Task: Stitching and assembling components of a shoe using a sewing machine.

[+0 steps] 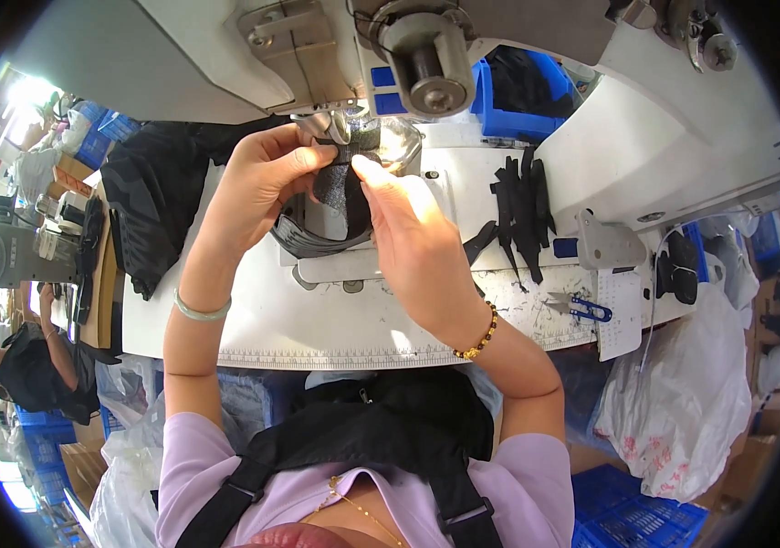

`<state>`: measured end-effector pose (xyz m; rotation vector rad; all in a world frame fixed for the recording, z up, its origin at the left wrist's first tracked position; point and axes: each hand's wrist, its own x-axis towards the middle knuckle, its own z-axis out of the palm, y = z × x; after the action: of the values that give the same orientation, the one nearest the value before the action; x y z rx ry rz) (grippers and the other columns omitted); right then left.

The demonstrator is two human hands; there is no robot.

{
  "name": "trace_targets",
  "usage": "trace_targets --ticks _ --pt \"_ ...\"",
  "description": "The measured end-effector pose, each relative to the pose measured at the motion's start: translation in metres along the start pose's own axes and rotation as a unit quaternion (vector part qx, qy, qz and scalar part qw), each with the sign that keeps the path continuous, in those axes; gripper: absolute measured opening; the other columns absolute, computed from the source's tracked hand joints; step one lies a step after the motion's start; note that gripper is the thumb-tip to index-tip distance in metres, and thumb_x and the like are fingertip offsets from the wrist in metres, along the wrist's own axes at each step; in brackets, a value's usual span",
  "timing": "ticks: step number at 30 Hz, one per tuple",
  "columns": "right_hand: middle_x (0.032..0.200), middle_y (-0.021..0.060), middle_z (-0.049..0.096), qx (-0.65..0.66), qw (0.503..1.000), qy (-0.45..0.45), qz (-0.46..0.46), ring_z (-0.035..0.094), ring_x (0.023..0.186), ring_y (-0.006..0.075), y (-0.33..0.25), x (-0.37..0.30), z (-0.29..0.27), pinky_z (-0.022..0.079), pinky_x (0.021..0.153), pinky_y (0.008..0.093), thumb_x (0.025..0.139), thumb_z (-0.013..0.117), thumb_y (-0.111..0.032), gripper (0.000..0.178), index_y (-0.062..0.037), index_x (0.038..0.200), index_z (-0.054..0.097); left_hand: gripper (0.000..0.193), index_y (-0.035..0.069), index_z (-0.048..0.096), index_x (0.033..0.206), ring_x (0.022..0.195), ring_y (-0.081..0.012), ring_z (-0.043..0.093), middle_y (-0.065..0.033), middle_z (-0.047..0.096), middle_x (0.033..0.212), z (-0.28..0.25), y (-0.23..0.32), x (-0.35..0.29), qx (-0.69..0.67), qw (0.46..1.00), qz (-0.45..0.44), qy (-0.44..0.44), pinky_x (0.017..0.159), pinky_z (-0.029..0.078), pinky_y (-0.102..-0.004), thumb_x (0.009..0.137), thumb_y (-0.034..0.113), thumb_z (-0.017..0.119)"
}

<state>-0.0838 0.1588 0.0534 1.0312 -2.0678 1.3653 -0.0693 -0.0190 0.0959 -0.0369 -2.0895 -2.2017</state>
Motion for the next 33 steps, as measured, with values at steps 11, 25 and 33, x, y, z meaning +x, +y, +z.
trace_targets --ticks 11,25,33 --pt "0.095 0.017 0.06 0.037 0.999 -0.012 0.032 0.061 0.08 0.0324 -0.003 0.007 -0.001 0.05 0.07 0.0346 0.087 0.057 -0.004 0.026 -0.0024 0.113 0.056 0.005 0.0 0.062 0.078 0.062 -0.0062 0.051 -0.0013 0.059 0.072 0.006 -0.003 0.005 -0.07 0.996 -0.019 0.062 0.059 0.044 -0.0205 0.081 0.004 0.06" --pt "0.082 0.0074 0.06 0.167 0.978 0.007 0.123 0.054 0.048 0.0069 -0.004 0.007 0.003 0.041 0.042 0.0201 0.088 0.057 -0.002 0.02 -0.0011 0.108 0.052 0.01 0.001 0.061 0.075 0.06 -0.0032 0.046 0.0012 0.056 0.07 0.007 -0.008 0.006 -0.073 0.995 -0.008 0.072 0.057 0.037 -0.0178 0.083 0.007 0.061" --pt "0.077 0.0045 0.059 0.288 0.928 0.012 0.238 0.053 0.055 0.0052 -0.007 0.012 -0.004 0.04 0.043 0.019 0.086 0.061 -0.004 0.025 -0.0045 0.096 0.038 0.014 0.002 0.06 0.071 0.056 -0.0046 0.048 0.0001 0.056 0.067 0.005 -0.002 0.008 -0.095 0.994 -0.006 0.059 0.052 0.042 -0.02 0.083 0.008 0.062"
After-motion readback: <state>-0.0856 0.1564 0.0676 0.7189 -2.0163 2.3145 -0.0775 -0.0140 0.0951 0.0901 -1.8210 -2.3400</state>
